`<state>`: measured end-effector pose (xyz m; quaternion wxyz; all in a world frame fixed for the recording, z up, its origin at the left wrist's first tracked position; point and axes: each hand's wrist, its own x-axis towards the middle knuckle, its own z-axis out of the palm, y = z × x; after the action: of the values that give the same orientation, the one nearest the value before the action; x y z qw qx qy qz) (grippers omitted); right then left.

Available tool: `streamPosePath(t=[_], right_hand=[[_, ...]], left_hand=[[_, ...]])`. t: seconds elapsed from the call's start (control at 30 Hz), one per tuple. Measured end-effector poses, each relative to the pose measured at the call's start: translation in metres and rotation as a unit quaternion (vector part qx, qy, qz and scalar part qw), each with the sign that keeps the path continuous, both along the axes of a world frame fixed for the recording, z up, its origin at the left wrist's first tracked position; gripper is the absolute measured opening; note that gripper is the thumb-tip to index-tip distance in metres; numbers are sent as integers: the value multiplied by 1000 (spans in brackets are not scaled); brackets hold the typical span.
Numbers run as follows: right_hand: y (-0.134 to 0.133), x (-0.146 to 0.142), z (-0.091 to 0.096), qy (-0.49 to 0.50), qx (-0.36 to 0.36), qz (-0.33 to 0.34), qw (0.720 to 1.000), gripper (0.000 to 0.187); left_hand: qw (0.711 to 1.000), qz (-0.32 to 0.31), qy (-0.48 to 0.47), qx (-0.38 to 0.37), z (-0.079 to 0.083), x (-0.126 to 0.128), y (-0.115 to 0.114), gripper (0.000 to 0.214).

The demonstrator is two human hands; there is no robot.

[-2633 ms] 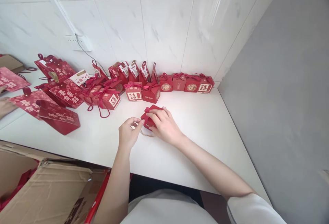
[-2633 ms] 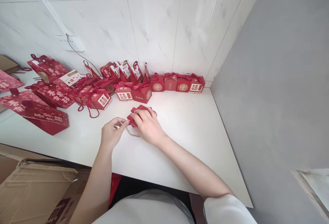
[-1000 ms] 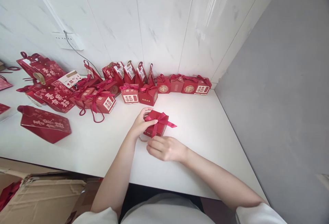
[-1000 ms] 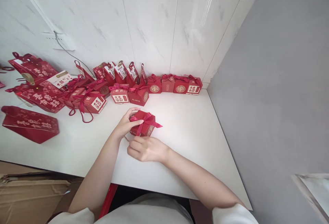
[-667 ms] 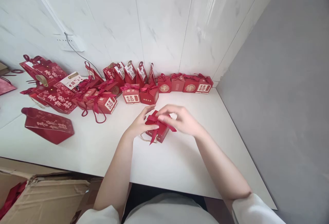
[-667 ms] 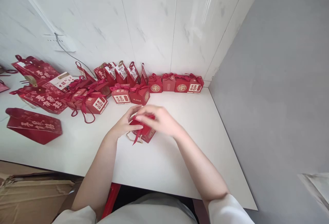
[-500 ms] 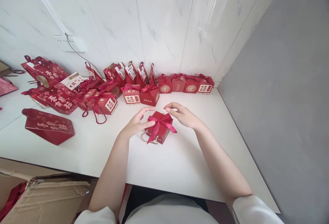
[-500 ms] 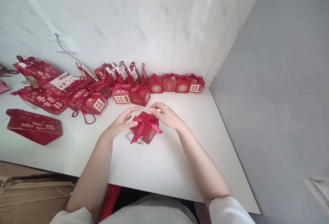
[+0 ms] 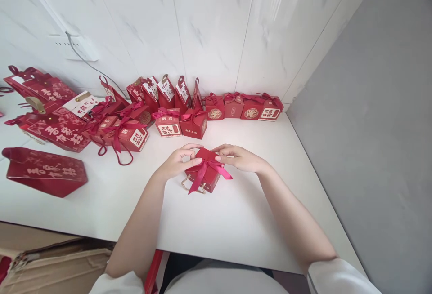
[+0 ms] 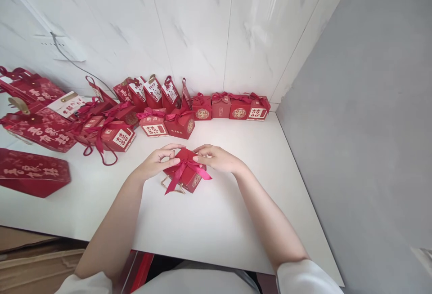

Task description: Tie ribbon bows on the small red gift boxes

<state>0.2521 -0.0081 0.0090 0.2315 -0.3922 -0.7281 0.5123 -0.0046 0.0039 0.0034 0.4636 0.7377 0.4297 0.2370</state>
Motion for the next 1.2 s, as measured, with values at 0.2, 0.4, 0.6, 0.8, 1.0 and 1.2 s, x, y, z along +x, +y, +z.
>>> streamPosePath(t=[0.2, 0.4, 0.6, 0.8, 1.0, 1.2], right_hand=[[1, -1, -3, -4, -9, 30, 1000, 34], [0, -3, -2, -17, 1, 12, 1000, 31], [0, -3, -4, -26, 17, 3, 1000, 31], [-1, -6, -5, -41, 42, -12, 998, 31], [-1, -7, -3, -16, 58, -7, 998, 30], [0, -6, -3, -19, 48, -15, 999, 35]], left_hand=[[999, -9, 16, 27, 1, -4, -4, 40], [997, -12, 35, 60, 3, -2, -8, 41], [989, 0, 69, 132, 4, -3, -12, 40], [972, 14, 99, 213, 5, 1, -16, 38], [940, 36, 163, 296, 6, 2, -19, 36], [932, 47, 196, 302, 7, 0, -21, 33]])
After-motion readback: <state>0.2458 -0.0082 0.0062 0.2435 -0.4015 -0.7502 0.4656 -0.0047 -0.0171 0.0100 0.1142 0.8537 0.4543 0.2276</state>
